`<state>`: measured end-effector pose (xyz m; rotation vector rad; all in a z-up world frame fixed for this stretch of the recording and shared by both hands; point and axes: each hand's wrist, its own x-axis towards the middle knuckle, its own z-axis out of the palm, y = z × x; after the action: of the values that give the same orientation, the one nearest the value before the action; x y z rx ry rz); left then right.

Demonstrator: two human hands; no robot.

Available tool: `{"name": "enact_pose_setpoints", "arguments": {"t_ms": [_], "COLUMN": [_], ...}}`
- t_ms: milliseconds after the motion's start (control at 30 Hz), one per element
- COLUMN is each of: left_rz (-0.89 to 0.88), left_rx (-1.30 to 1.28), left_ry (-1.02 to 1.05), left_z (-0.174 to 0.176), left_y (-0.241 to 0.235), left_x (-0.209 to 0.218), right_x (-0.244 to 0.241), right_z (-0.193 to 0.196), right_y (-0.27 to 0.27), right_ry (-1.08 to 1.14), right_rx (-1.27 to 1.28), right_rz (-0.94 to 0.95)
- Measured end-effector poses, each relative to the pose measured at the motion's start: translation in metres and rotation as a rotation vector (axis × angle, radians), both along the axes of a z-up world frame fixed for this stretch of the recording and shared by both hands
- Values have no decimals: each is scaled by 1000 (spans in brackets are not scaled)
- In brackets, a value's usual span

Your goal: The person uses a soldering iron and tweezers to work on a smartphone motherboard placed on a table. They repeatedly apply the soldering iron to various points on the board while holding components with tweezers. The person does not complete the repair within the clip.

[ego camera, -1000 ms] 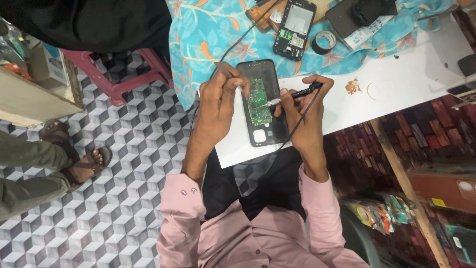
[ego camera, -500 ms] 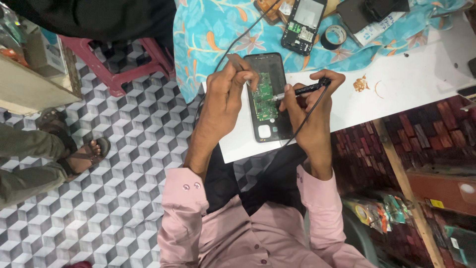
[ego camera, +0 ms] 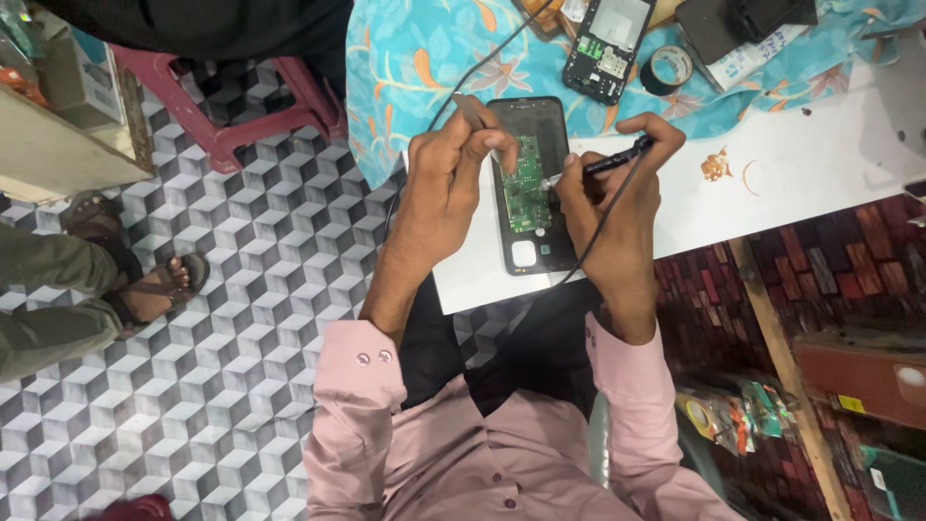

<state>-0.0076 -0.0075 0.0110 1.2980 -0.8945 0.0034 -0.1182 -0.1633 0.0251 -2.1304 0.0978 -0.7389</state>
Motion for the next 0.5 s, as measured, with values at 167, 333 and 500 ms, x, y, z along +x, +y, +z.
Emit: {"name": "enact_pose_setpoints", "arguments": {"t_ms": [167,333,500], "left_rz": [-2,-11,36], "left_rx": [-23,-37,111], "left_ry": [-11,-102,-15], "left_z": [-2,-3,1], "left_y": [1,1,-1], "left_x": [0,2,2], "right_x": [1,3,2], "right_z": [-7,-10,-16], "right_y": [-1,-4,-8], "right_ry": [35,72,-12], "right_rx": [145,308,382], "right_rz": [-12,3,56]}}
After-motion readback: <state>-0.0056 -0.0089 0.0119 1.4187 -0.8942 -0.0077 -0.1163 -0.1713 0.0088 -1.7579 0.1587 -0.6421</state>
